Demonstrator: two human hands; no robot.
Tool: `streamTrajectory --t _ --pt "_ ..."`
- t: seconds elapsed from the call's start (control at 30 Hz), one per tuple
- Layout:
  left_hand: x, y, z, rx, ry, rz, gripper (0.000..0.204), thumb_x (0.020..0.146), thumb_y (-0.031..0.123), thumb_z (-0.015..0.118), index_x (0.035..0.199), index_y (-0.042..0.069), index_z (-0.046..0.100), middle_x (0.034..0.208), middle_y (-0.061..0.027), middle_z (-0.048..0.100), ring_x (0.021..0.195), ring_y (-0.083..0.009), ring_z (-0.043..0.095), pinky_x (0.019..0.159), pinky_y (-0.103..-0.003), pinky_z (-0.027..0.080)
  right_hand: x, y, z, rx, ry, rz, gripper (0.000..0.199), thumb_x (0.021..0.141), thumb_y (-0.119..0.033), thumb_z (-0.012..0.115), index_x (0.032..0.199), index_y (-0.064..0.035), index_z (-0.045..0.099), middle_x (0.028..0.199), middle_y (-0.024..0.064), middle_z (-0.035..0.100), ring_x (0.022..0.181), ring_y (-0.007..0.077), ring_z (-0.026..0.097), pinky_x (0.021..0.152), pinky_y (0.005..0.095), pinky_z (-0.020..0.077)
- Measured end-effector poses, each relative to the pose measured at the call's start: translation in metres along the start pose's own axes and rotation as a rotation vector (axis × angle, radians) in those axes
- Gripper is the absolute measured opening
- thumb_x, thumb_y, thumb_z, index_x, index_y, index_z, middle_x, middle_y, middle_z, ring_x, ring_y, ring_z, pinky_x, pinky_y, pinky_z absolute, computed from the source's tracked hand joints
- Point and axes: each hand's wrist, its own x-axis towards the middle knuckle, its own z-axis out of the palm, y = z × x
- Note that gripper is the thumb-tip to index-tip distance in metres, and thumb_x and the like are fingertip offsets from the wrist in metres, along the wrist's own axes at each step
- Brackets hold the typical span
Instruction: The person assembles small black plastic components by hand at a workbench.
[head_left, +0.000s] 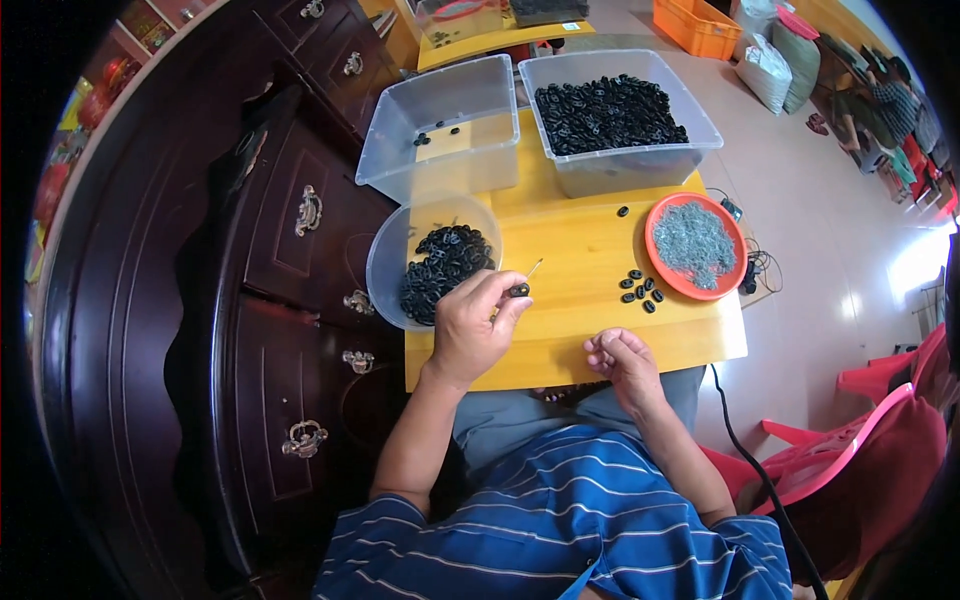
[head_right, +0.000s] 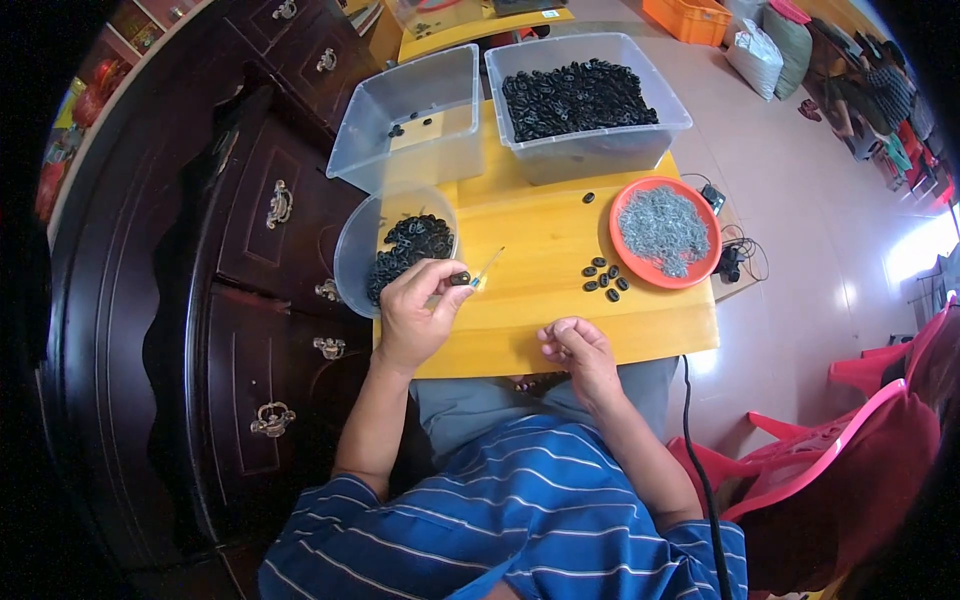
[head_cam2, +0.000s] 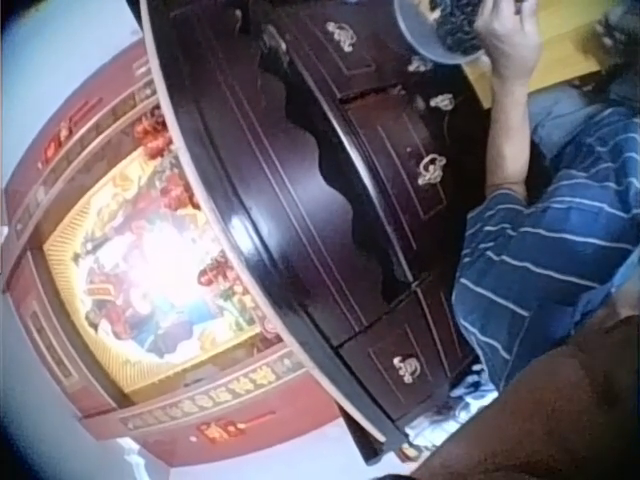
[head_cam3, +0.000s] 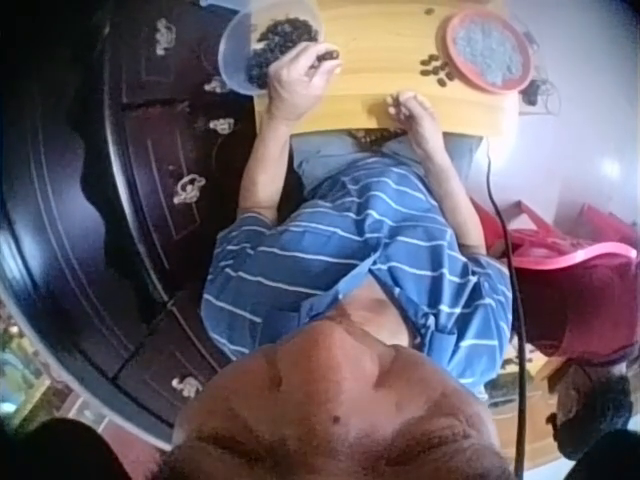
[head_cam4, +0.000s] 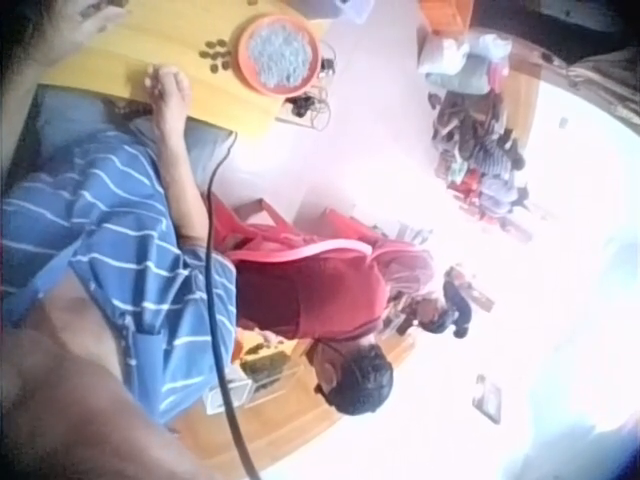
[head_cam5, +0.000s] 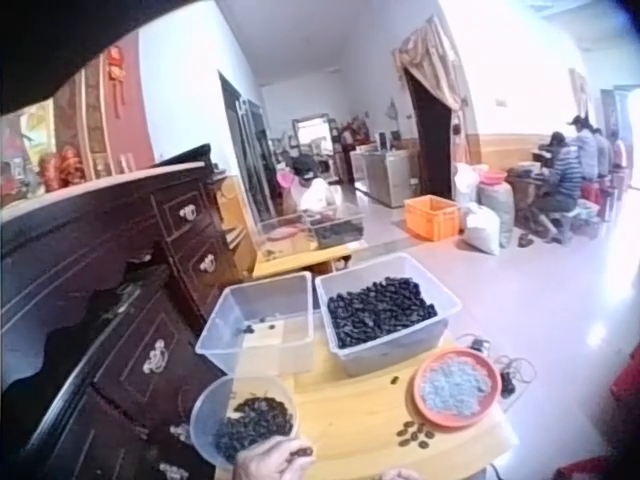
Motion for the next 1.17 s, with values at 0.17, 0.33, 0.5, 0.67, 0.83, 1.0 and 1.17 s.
streamTrajectory --t 0.17,0.33,0.5,0.67,0.83,1.0,1.17 --pt "-0.005 -0.005 -0.001 -0.024 0.02 -0.032 0.022 0.079 -0.002 0.075 0.097 0.002 0.065 0.081 -0.0124 0.064 0.069 -0.0266 0.066 0.062 -0.034 0.051 0.0 0.001 0.002 0.0 -0.009 0.01 0.012 0.099 -0.019 0.061 0.094 -0.0088 0.064 0.097 0.0062 0.07 0.079 0.0109 0.062 0.075 0.0244 0.0498" --pt "-0.009 -0.012 -0.004 -0.032 0.054 -0.032 0.021 0.079 -0.002 0.075 0.098 0.002 0.065 0.084 -0.0137 0.066 0.071 -0.029 0.066 0.062 -0.035 0.051 0.003 0.002 0.01 -0.008 -0.004 0.029 0.012 0.099 -0.02 0.061 0.095 -0.0089 0.064 0.097 0.0059 0.071 0.079 0.011 0.063 0.076 0.0246 0.0499" --pt "-0.013 -0.012 -0.008 -0.03 0.049 -0.062 0.02 0.08 -0.002 0.074 0.097 0.002 0.064 0.084 -0.0139 0.065 0.073 -0.0306 0.066 0.064 -0.036 0.052 0.016 -0.004 0.042 -0.065 -0.141 0.002 0.014 0.1 -0.021 0.06 0.094 -0.0089 0.063 0.094 0.0068 0.07 0.079 0.0111 0.063 0.076 0.0255 0.0505" --pt "-0.018 -0.021 -0.011 -0.031 0.058 -0.092 0.019 0.081 -0.001 0.073 0.097 0.002 0.064 0.085 -0.014 0.066 0.075 -0.0314 0.067 0.065 -0.038 0.052 0.021 0.001 0.057 -0.083 -0.174 0.006 0.015 0.101 -0.021 0.06 0.093 -0.0088 0.063 0.094 0.0071 0.07 0.078 0.0114 0.063 0.075 0.0257 0.0504" --pt "-0.02 -0.028 -0.011 -0.055 0.088 -0.115 0.019 0.081 -0.001 0.073 0.097 0.002 0.064 0.085 -0.0135 0.066 0.074 -0.0311 0.067 0.065 -0.037 0.052 0.022 0.005 0.056 -0.093 -0.162 0.008 0.015 0.101 -0.021 0.06 0.092 -0.0086 0.063 0.094 0.0073 0.07 0.078 0.0114 0.062 0.075 0.026 0.0506" --pt "-0.02 -0.027 -0.013 -0.058 0.127 -0.137 0.019 0.081 -0.002 0.074 0.098 0.002 0.065 0.083 -0.0116 0.065 0.072 -0.026 0.067 0.062 -0.034 0.052 0.023 0.005 0.056 -0.097 -0.135 0.03 0.017 0.1 -0.022 0.061 0.091 -0.008 0.063 0.093 0.0072 0.07 0.078 0.0115 0.062 0.076 0.026 0.0506" --pt "-0.018 -0.028 -0.016 -0.035 0.124 -0.117 0.019 0.081 -0.001 0.075 0.098 0.002 0.066 0.081 -0.0097 0.065 0.071 -0.0206 0.067 0.061 -0.031 0.053 0.025 0.007 0.052 -0.1 -0.131 0.031 0.017 0.1 -0.022 0.061 0.091 -0.0079 0.063 0.094 0.008 0.07 0.078 0.0125 0.062 0.076 0.0263 0.0507"
